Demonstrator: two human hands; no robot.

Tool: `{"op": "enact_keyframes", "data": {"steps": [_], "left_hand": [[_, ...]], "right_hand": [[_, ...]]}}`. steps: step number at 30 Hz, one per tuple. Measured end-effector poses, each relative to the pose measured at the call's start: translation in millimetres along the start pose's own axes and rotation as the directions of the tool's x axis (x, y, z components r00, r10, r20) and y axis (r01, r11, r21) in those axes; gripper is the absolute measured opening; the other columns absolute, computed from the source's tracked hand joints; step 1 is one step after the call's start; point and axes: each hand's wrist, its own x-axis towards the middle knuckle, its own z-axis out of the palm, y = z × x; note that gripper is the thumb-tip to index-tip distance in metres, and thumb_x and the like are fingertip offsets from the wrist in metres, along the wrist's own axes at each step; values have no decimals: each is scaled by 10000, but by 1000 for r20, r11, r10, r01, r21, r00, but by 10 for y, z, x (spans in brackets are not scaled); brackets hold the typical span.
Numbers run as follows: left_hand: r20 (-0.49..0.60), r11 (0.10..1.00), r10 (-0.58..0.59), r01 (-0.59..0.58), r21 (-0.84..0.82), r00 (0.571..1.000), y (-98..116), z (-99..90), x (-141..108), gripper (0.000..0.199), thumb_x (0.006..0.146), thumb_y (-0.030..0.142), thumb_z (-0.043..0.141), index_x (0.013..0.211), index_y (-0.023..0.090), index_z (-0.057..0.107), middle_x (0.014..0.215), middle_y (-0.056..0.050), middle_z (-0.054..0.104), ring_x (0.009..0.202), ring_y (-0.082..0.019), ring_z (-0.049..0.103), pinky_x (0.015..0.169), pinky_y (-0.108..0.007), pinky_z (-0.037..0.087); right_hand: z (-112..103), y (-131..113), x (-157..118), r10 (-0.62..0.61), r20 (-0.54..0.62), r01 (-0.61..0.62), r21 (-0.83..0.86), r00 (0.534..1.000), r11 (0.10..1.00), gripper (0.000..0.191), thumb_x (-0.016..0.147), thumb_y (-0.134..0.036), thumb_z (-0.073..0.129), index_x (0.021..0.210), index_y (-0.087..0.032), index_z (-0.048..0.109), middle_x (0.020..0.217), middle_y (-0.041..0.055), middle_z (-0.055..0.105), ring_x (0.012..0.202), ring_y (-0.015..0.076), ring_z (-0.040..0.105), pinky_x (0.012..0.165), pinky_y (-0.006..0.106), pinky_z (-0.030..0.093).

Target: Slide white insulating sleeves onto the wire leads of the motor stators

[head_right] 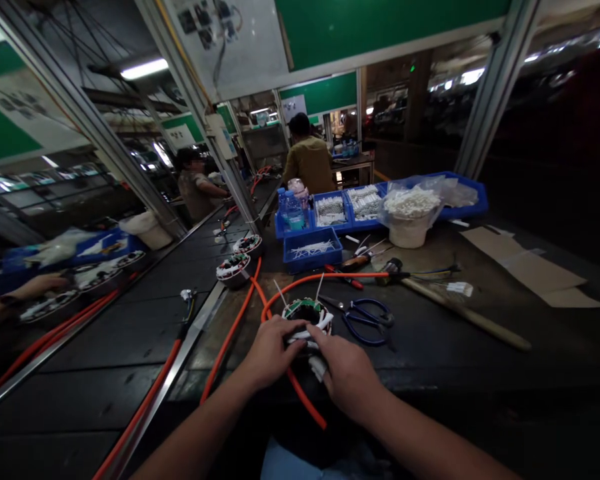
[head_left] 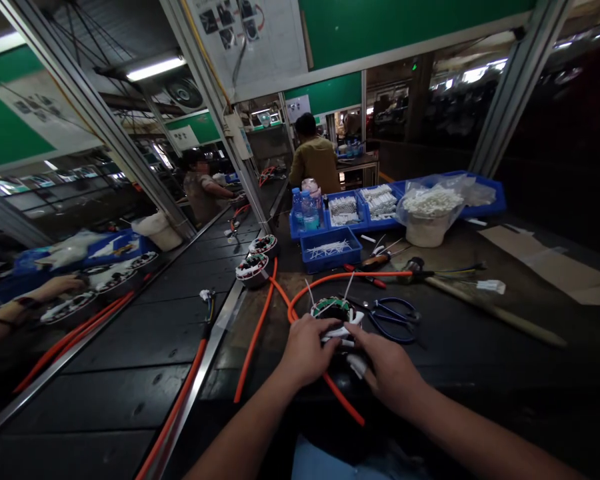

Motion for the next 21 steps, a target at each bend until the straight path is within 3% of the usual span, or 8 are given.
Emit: {"op": "enact_keyframes", "data": {"steps": [3, 7, 11, 15, 18, 21], "left_hand": [[57, 994, 81, -85, 74, 995, -11, -63, -15, 226, 838, 269, 507, 1016, 270, 646, 815, -20, 660, 817, -194, 531, 744, -327, 377], [46, 965, 236, -240, 110, 971, -92, -37, -75, 396, 833, 307, 521, 1222, 229, 497, 954, -44, 643, 892, -197, 515, 815, -358, 353], [14, 954, 241, -240, 180, 970, -94, 24, -32, 175, 823, 300, 535, 940, 214, 633, 786, -24, 649, 769, -187, 524, 711, -339, 348], [18, 946, 239, -236, 221, 971, -32, 33, 38, 153, 813, 294, 532, 733, 198, 621, 679, -19, 620, 694, -181, 517, 632, -323, 334], [15, 940, 238, -234, 249, 971, -1, 59, 26, 118, 811, 277, 525, 785, 204, 614, 718, -17, 629, 729, -189, 532, 712, -357, 357], [-70, 944, 235, -211, 252, 969, 13, 134, -3, 142, 802, 268, 524, 897, 203, 607, 793, -25, 641, 786, -195, 551, 858, -411, 333]], "right_hand": [[-55, 19, 130, -100, 75, 113, -188, 992, 976, 441, 788, -35, 413, 1197, -156, 526, 909, 100, 651, 821, 201, 588, 719, 305, 458], [-187, 8, 292, -59, 230, 115, -243, 971, 963, 364, 820, -74, 435, 1146, -160, 574, 912, 102, 659, 830, 204, 595, 716, 298, 445], [-306, -13, 411, 7, 347, 80, -238, 938, 968, 319, 840, -116, 440, 1111, -181, 595, 919, 92, 666, 837, 198, 604, 711, 281, 422], [-423, -4, 583, 34, 472, 96, -248, 881, 964, 220, 826, -171, 480, 959, -194, 654, 868, 79, 682, 815, 203, 617, 663, 262, 400], [-486, 7, 713, 28, 542, 129, -249, 840, 960, 174, 787, -182, 510, 847, -198, 673, 812, 74, 695, 753, 199, 631, 594, 243, 373], [-516, 13, 834, 9, 578, 166, -249, 816, 954, 179, 760, -183, 519, 830, -197, 683, 774, 77, 698, 698, 204, 635, 536, 243, 342]]}}
